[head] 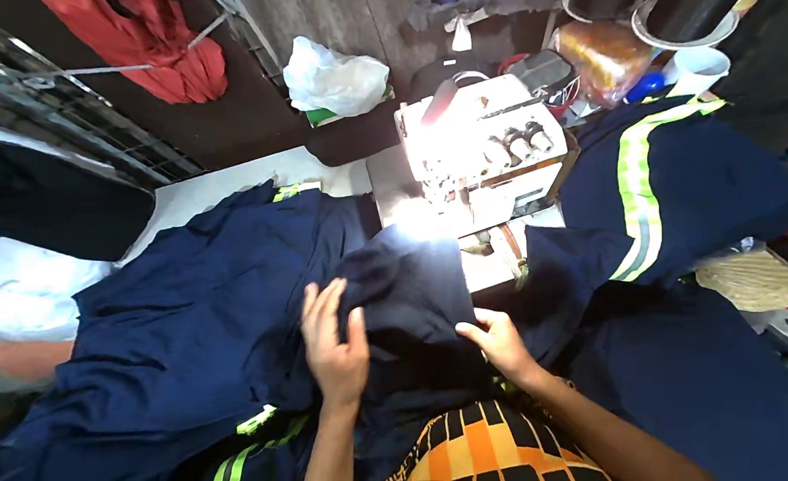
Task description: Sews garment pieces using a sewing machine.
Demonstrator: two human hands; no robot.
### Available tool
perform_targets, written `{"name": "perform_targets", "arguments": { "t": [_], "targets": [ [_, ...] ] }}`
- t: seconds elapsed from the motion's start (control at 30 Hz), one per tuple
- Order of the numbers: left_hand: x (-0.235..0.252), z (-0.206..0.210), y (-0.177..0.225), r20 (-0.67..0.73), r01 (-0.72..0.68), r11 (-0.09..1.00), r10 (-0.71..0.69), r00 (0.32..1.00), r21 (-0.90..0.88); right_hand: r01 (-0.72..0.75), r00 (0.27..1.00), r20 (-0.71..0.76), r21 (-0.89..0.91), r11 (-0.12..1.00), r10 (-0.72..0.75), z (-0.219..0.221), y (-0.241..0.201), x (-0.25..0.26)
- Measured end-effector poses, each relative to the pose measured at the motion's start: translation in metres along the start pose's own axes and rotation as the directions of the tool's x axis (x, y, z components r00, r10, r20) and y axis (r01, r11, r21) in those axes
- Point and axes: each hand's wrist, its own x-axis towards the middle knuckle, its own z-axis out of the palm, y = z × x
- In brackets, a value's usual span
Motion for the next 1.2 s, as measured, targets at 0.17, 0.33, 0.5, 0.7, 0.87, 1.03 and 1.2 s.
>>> {"name": "perform_targets", "arguments": {
  "t": [0.17, 0.33, 0.5, 0.7, 0.87, 1.03, 1.2],
  "targets": [
    [-0.056, -0.066, -0.062, -0.301, 0.238, 0.956, -0.178, 0.937, 0.173, 0.088, 0.993, -0.075, -0.058, 0.994, -0.093, -0.009, -0.019, 0.011],
    [-0.091, -0.084, -0.106, -0.562, 0.520, 0.839, -0.510, 0.652, -0.159, 0.131, 0.980, -0.125, -0.188, 0.973, -0.156, -0.010, -0.051, 0.055],
    [-0.128, -0.059, -0.111, -0.032, 0.741, 0.338, -0.918, 0.395, -0.580, 0.184, 0.945, -0.217, -0.262, 0.947, -0.243, -0.007, -0.074, 0.089],
    [-0.124, -0.107, -0.064, 0.241, 0.818, 0.449, -0.802, 0.546, -0.359, 0.244, 0.953, -0.174, -0.053, 0.968, -0.249, -0.009, -0.066, 0.080],
    [-0.084, -0.185, -0.094, -0.027, 0.161, 0.263, -0.592, 0.805, -0.951, 0.103, 0.992, 0.052, 0.139, 0.985, -0.111, -0.017, -0.016, 0.004],
    [-0.055, -0.160, -0.109, 0.041, 0.136, 0.131, -0.555, 0.831, -0.982, 0.013, 0.999, 0.031, 0.125, 0.992, -0.017, -0.019, -0.005, -0.018],
    [-0.040, -0.132, -0.078, 0.192, 0.632, 0.693, -0.607, 0.771, -0.347, -0.091, 0.994, 0.061, -0.018, 0.996, 0.092, -0.031, -0.007, -0.012]
  ]
}}
